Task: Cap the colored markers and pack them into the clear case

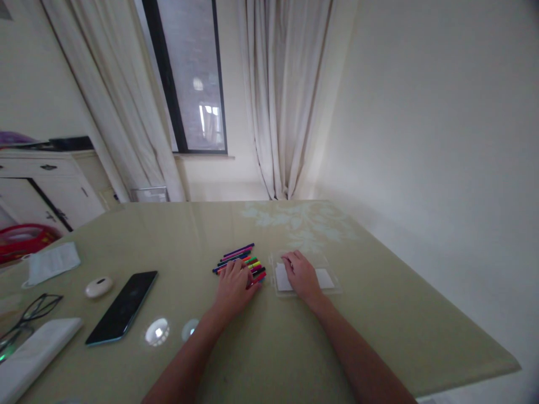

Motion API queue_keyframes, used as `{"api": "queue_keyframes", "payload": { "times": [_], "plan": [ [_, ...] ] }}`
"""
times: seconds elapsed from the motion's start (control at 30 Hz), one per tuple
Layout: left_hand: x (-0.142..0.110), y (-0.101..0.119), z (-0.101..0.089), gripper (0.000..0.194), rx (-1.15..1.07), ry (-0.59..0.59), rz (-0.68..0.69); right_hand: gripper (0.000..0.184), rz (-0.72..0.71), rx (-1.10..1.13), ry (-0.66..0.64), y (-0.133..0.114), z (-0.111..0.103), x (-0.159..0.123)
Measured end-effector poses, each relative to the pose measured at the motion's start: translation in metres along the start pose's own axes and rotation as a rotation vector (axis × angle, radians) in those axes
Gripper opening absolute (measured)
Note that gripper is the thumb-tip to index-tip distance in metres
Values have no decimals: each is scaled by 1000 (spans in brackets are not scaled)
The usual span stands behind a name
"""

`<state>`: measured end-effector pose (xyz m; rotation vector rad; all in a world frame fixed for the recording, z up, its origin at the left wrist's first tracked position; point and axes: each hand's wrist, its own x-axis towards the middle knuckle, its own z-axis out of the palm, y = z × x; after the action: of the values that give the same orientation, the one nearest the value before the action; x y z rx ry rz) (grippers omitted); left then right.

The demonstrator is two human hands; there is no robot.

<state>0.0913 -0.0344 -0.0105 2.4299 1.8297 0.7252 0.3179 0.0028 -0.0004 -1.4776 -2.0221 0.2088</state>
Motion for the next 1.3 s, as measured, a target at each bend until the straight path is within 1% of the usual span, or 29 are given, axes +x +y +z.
{"api": "queue_keyframes", "payload": {
  "times": [0.07, 0.13, 0.23, 0.3, 0.33, 0.4, 0.5, 0.57, 0.63, 0.7, 0.8, 0.9, 1.0, 1.13, 1.23, 1.3],
  "plan": [
    [1, 6, -2, 26, -2, 15, 11, 25, -64, 177, 10, -10, 4, -3],
    [2, 13, -1, 24, -28, 14, 21, 24, -103, 361, -23, -21, 8, -7],
    [0, 22, 3, 18, -99, 4, 35, 23, -84, 583, -116, -31, 15, -12],
    [-2, 25, 7, 18, -156, 12, 26, 22, -38, 708, -133, -32, 20, -13],
    [-3, 26, 9, 20, -191, 26, 25, 22, -5, 772, -112, -31, 22, -12],
    [-4, 26, 12, 24, -262, 71, 46, 27, 78, 909, -30, -24, 26, -7],
    [-5, 23, 20, 31, -301, 161, 141, 46, 235, 1094, 135, -9, 28, 4],
    [-6, 22, 28, 33, -282, 187, 211, 52, 328, 1145, 215, 0, 28, 9],
    [-8, 22, 35, 32, -253, 169, 275, 52, 391, 1131, 240, 7, 28, 12],
    [-10, 23, 41, 31, -229, 119, 329, 49, 410, 1084, 215, 11, 30, 13],
    [-12, 26, 41, 32, -205, 40, 364, 41, 373, 975, 165, 15, 34, 12],
    [-12, 29, 38, 33, -186, 4, 352, 34, 317, 857, 144, 17, 38, 10],
    [-11, 30, 38, 35, -154, -8, 352, 31, 288, 762, 129, 19, 41, 8],
    [-9, 32, 47, 36, -71, 20, 365, 35, 270, 706, 131, 24, 44, 8],
    [-10, 33, 53, 36, -10, 37, 370, 37, 256, 674, 95, 25, 45, 7],
    [-10, 34, 55, 36, 15, 44, 369, 33, 233, 605, 66, 23, 43, 5]
  ]
}}
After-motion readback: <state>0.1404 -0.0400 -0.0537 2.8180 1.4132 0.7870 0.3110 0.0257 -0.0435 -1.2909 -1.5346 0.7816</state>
